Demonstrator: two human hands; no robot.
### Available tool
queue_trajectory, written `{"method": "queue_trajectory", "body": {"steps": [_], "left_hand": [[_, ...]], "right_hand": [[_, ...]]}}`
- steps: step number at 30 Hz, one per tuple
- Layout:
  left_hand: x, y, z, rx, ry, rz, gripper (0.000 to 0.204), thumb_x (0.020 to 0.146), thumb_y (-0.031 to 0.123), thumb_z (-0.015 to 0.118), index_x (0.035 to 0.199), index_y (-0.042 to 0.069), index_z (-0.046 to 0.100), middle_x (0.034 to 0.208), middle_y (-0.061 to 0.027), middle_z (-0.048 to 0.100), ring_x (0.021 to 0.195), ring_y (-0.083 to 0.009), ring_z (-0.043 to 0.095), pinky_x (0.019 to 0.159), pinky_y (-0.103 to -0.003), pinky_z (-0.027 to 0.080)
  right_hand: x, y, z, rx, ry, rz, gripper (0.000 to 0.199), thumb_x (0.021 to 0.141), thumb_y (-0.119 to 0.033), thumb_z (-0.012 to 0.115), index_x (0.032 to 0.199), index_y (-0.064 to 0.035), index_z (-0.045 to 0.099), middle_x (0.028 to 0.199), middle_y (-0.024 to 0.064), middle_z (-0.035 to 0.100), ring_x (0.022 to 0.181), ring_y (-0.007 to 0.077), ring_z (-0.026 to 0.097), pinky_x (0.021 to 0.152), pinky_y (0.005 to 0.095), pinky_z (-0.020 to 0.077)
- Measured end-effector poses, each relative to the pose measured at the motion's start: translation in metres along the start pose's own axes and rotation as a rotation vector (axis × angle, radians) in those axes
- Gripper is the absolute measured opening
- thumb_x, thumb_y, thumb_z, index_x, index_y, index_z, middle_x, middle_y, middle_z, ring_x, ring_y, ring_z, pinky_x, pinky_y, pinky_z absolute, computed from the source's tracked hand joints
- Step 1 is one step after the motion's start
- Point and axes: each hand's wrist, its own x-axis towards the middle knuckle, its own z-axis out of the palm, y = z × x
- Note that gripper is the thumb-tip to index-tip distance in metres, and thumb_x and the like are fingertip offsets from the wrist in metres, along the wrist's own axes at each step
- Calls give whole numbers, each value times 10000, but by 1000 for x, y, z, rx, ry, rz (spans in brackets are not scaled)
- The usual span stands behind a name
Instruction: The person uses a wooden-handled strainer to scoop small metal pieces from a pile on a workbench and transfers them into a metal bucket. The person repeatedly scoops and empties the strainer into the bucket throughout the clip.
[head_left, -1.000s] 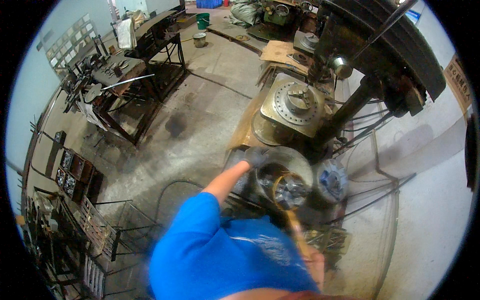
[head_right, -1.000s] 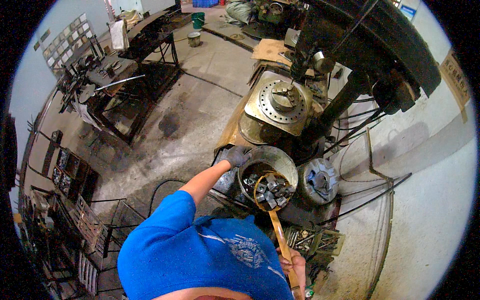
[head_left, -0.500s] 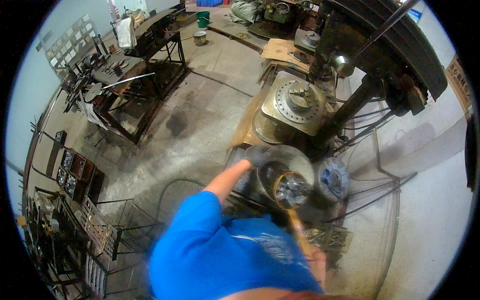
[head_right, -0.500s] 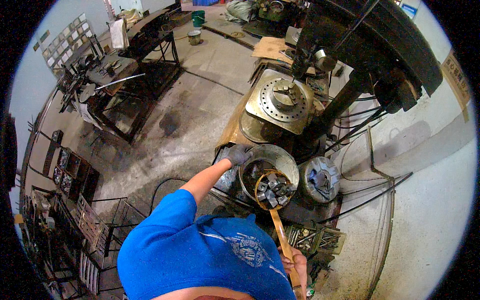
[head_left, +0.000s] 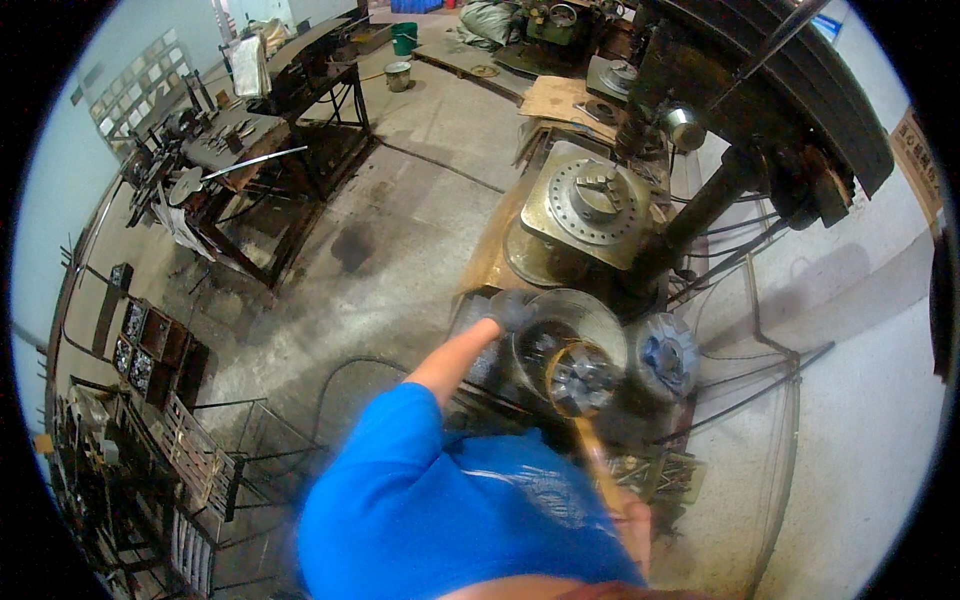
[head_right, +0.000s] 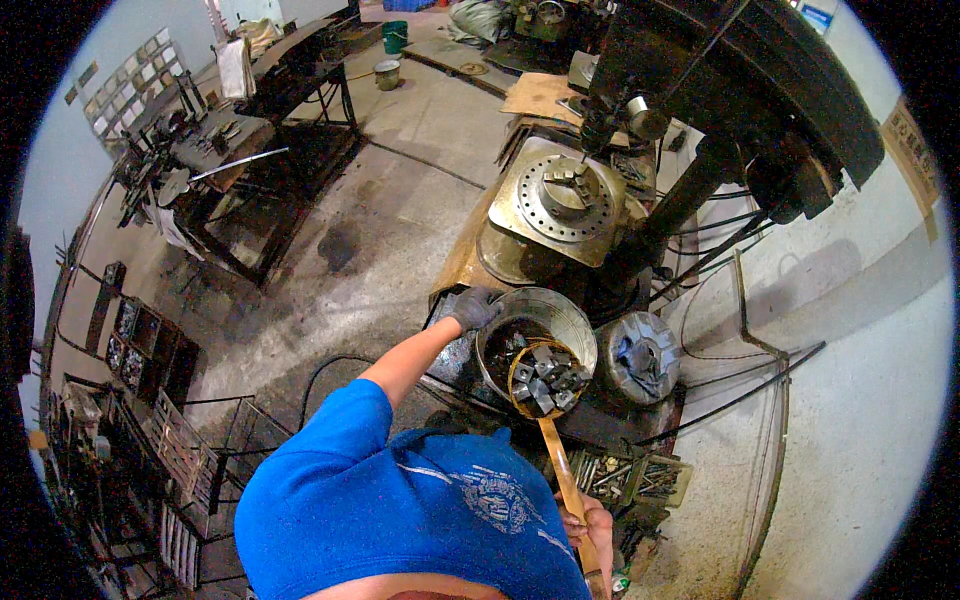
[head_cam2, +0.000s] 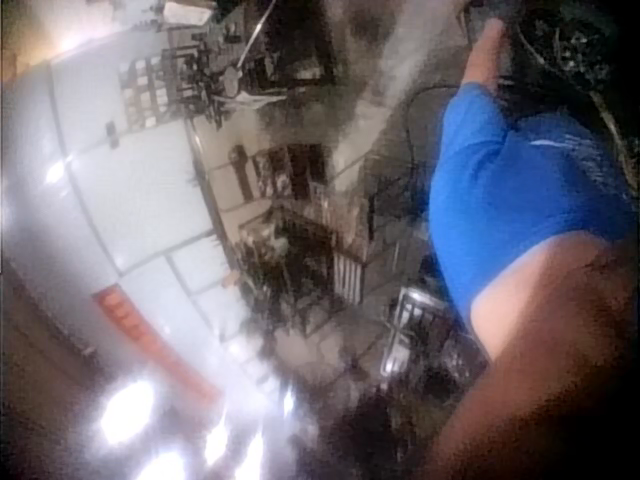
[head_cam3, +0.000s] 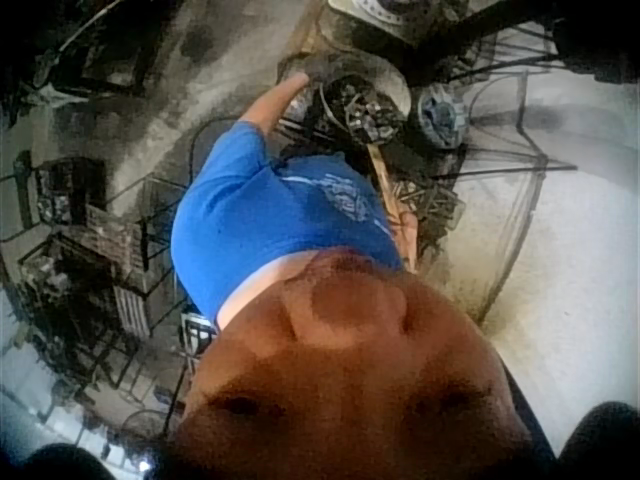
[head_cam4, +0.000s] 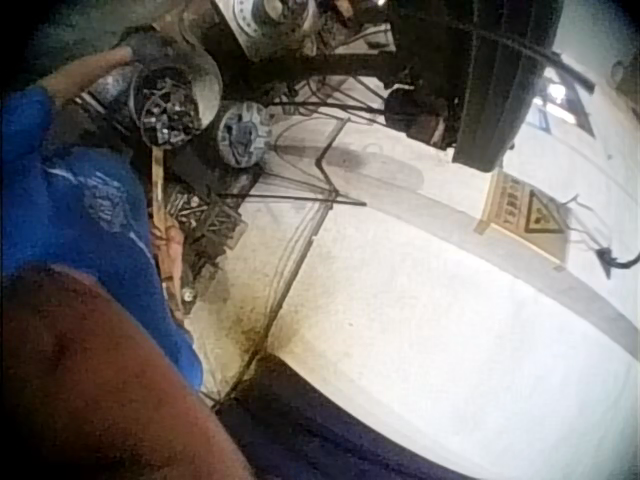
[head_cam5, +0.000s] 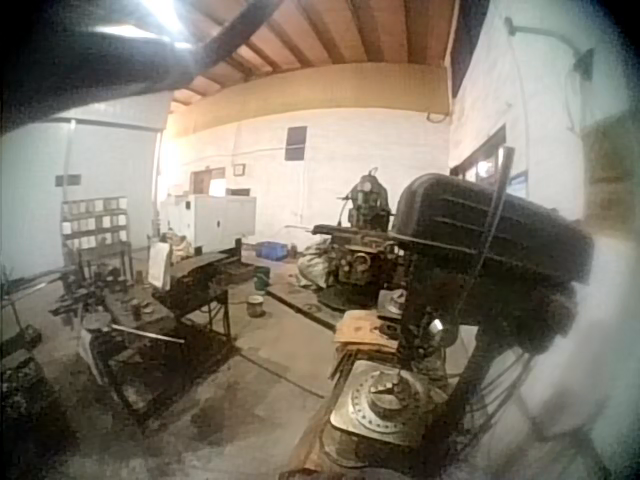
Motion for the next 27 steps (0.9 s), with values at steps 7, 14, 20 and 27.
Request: {"method": "queue_trajectory", "body": {"steps": [7,14,20,27], "left_hand": [[-1,6,-7,-55,-60,-15,348,774,327,512,1033,112,597,965,-171,595,889,-346,566,784,-408,441],[-10,19,-17,-123,-34,18,336,772,308,513,1029,110,599,943,-175,599,867,-343,575,779,-396,446],[-4,7,-9,-49,-5,12,362,774,331,523,1030,85,597,936,-181,604,861,-331,583,775,-390,446],[-18,26,-35,-49,-33,-12,504,790,462,475,1055,46,577,976,-173,603,924,-332,573,808,-389,445]], "right_hand": [[2,5,2,-196,113,-68,618,689,-327,585,1156,45,424,801,60,513,653,102,485,522,221,404],[4,-4,5,-107,131,-28,570,675,-231,580,1160,23,421,776,53,488,584,103,454,471,245,387],[5,-7,4,-102,134,1,553,665,-136,575,1173,0,407,748,43,449,519,103,417,422,267,367],[1,-4,40,-199,427,-27,551,648,-47,565,1174,-23,403,715,28,408,460,97,381,378,278,332]]}}
